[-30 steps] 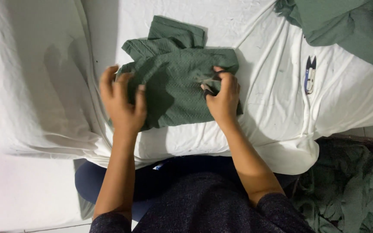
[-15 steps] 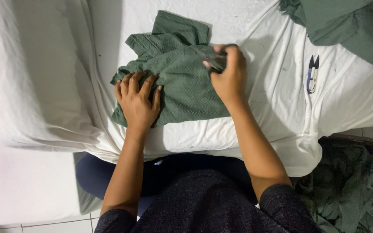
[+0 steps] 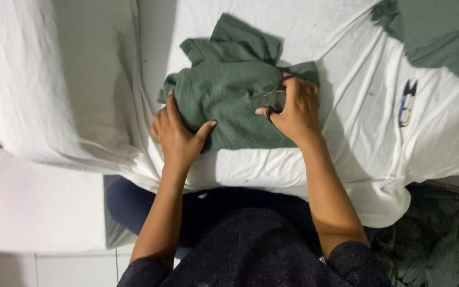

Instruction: Trimming loose threads and excess fabric from a green garment using scissors

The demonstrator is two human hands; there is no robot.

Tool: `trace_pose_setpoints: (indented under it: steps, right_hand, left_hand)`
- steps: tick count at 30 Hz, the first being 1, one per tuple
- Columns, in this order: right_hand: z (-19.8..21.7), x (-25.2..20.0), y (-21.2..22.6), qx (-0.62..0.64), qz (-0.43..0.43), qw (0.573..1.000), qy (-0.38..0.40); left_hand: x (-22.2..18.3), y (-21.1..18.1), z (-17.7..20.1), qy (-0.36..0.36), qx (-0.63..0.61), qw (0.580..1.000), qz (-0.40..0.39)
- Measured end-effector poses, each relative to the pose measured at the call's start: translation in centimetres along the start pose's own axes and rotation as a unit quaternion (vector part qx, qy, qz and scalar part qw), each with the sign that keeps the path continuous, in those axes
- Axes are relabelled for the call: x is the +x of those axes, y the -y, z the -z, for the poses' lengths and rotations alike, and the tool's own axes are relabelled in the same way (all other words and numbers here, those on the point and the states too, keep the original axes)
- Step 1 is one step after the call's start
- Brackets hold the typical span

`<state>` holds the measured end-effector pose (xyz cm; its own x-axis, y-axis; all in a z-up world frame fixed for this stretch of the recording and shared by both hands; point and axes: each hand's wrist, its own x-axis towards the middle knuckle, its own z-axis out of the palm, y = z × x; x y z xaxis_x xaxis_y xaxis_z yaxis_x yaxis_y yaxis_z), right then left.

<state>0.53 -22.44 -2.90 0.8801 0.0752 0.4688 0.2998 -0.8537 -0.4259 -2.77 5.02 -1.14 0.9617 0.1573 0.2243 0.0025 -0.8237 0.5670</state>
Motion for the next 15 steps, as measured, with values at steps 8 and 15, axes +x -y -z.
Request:
trace_pose_setpoints:
  steps: [8,15]
  right_hand:
    - [0.4,-2.3,1.9,0.281,-0.126,0.951,-0.015]
    - [1.5,-7.0,9.6,0.668,-0.212,0.711,0.053]
  left_hand:
    - [-3.2,-0.3,-0.3,0.042,-0.535,0.836,0.110]
    - [-9.4,8.8,3.1,-0.066,-0.661,0.723,0.190]
